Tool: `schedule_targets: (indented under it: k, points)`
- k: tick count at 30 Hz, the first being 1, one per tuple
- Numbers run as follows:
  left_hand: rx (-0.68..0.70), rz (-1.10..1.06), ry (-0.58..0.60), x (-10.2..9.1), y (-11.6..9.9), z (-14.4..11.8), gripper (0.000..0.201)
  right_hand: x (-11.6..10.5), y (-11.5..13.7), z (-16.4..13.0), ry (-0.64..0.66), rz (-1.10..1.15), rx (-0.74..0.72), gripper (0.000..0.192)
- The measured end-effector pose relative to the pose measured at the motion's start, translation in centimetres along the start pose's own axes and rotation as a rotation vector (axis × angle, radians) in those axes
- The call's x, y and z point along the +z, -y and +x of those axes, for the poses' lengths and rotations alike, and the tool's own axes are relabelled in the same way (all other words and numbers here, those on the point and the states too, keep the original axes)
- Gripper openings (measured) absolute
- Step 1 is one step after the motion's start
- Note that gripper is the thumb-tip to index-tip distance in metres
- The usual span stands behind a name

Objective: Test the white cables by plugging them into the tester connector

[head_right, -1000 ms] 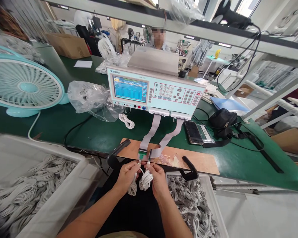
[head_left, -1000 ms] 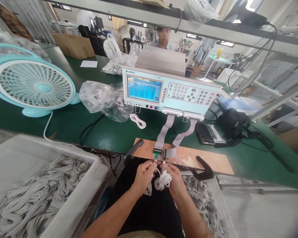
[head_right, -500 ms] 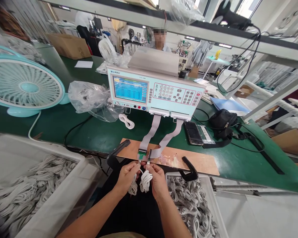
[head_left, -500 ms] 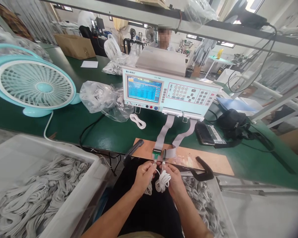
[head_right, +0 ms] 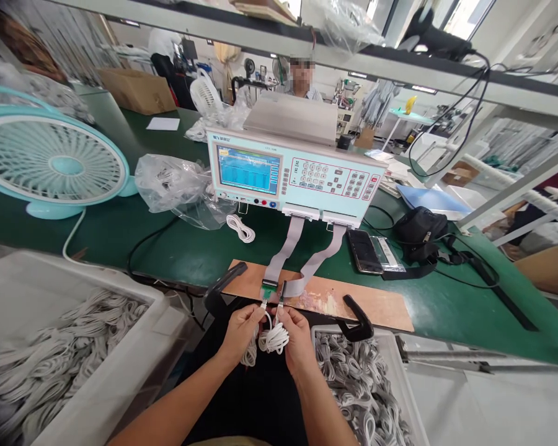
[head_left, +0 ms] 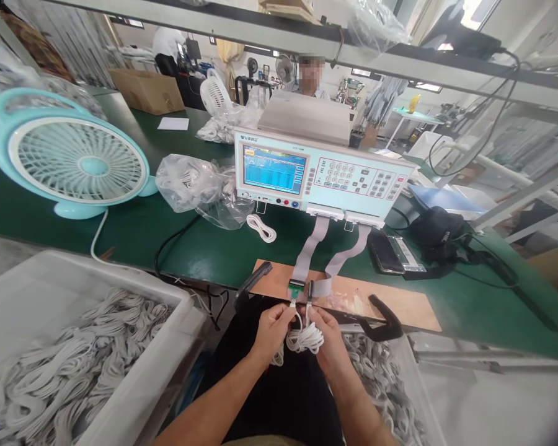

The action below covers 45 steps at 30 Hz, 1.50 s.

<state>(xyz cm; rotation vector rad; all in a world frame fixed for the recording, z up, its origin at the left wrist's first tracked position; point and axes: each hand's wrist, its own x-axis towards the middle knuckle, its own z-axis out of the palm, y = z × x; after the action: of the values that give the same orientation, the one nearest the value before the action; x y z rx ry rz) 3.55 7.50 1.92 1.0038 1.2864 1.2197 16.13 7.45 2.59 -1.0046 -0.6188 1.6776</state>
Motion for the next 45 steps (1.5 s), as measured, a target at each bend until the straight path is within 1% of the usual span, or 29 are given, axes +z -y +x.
schedule_targets:
  k: [3, 5, 8, 12, 15, 17, 20, 22, 24, 26, 28, 30, 31, 33, 35, 36, 37, 38, 39, 40, 41, 42, 43, 45]
  points:
    - [-0.045, -0.026, -0.001, 0.0, -0.9, 0.1, 0.037, 0.2, 0.0, -0.2, -0.003, -0.001, -0.010, 0.030]
    - [-0.097, -0.054, 0.022, 0.1, -1.4, 0.1, 0.038, 0.3, 0.0, -0.4, 0.007, 0.006, -0.019, 0.028]
    - [-0.157, -0.118, 0.060, 0.6, -1.4, 0.6, 0.043, 0.4, -0.2, -0.2, 0.000, 0.028, -0.021, 0.029]
    - [-0.115, -0.191, 0.045, 1.0, -0.5, 1.3, 0.048, 0.7, -0.8, 0.3, -0.051, 0.063, -0.045, 0.034]
    - [-0.103, -0.149, 0.042, 1.0, -0.2, 1.4, 0.050, 0.8, -1.1, 0.4, -0.081, 0.077, -0.076, 0.037]
    - [-0.118, -0.108, 0.040, 1.0, -0.3, 1.3, 0.050, 0.7, -1.1, 0.4, -0.074, 0.072, -0.072, 0.038]
    - [-0.136, -0.089, 0.010, 1.1, -0.7, 1.2, 0.047, 0.7, -0.8, 0.5, -0.033, 0.062, -0.047, 0.035]
    - [-0.138, -0.093, -0.012, 1.1, -1.1, 1.0, 0.044, 0.8, -0.6, 0.3, -0.010, 0.059, -0.059, 0.033]
    - [-0.110, -0.097, -0.029, 1.2, -1.4, 0.5, 0.040, 1.2, -0.6, -0.1, -0.001, 0.054, -0.084, 0.032]
    - [-0.079, -0.109, -0.019, 1.4, -1.6, -0.3, 0.034, 1.6, -0.8, -0.9, 0.009, 0.048, -0.088, 0.031]
    - [-0.118, -0.143, 0.021, 1.5, -1.5, -1.3, 0.027, 1.3, -0.8, -1.7, 0.018, 0.015, -0.071, 0.032]
    - [-0.224, -0.214, 0.068, 1.5, -1.3, -2.2, 0.027, -0.4, -0.3, -2.6, -0.017, -0.102, -0.063, 0.033]
    - [-0.278, -0.264, 0.091, 1.5, -1.2, -2.6, 0.028, -1.8, 0.1, -3.1, -0.062, -0.199, -0.059, 0.033]
    - [-0.363, -0.388, 0.141, 1.2, -0.8, -3.0, 0.029, -6.0, 1.5, -4.3, -0.198, -0.446, -0.041, 0.033]
    - [-0.432, -0.535, 0.185, 0.9, -0.6, -3.2, 0.029, -11.1, 2.9, -5.9, -0.297, -0.580, -0.004, 0.032]
    - [-0.454, -0.609, 0.196, 0.8, -0.5, -3.2, 0.030, -13.5, 3.5, -6.8, -0.325, -0.654, 0.013, 0.032]
    - [-0.464, -0.675, 0.201, 0.7, -0.4, -3.3, 0.030, -15.5, 3.9, -7.7, -0.406, -0.749, 0.017, 0.032]
    - [-0.456, -0.729, 0.196, 0.7, -0.4, -3.3, 0.031, -16.9, 4.0, -8.6, -0.503, -0.891, -0.002, 0.032]
    - [-0.431, -0.767, 0.186, 0.7, -0.5, -3.4, 0.031, -17.7, 3.8, -9.4, -0.544, -0.966, -0.005, 0.034]
    - [-0.390, -0.789, 0.173, 0.9, -0.6, -3.4, 0.030, -17.6, 3.4, -10.0, -0.526, -0.981, 0.016, 0.038]
    - [-0.335, -0.795, 0.164, 1.2, -0.8, -3.6, 0.030, -16.8, 2.7, -10.6, -0.442, -0.919, 0.061, 0.042]
    - [-0.268, -0.789, 0.159, 1.5, -1.1, -3.8, 0.031, -15.3, 1.8, -10.9, -0.290, -0.772, 0.136, 0.045]
    - [-0.193, -0.772, 0.160, 1.8, -1.5, -4.0, 0.032, -13.4, 0.9, -11.0, -0.102, -0.567, 0.229, 0.046]
    - [-0.039, -0.697, 0.176, 2.2, -2.2, -4.6, 0.034, -9.0, -1.0, -10.6, 0.163, -0.184, 0.356, 0.047]
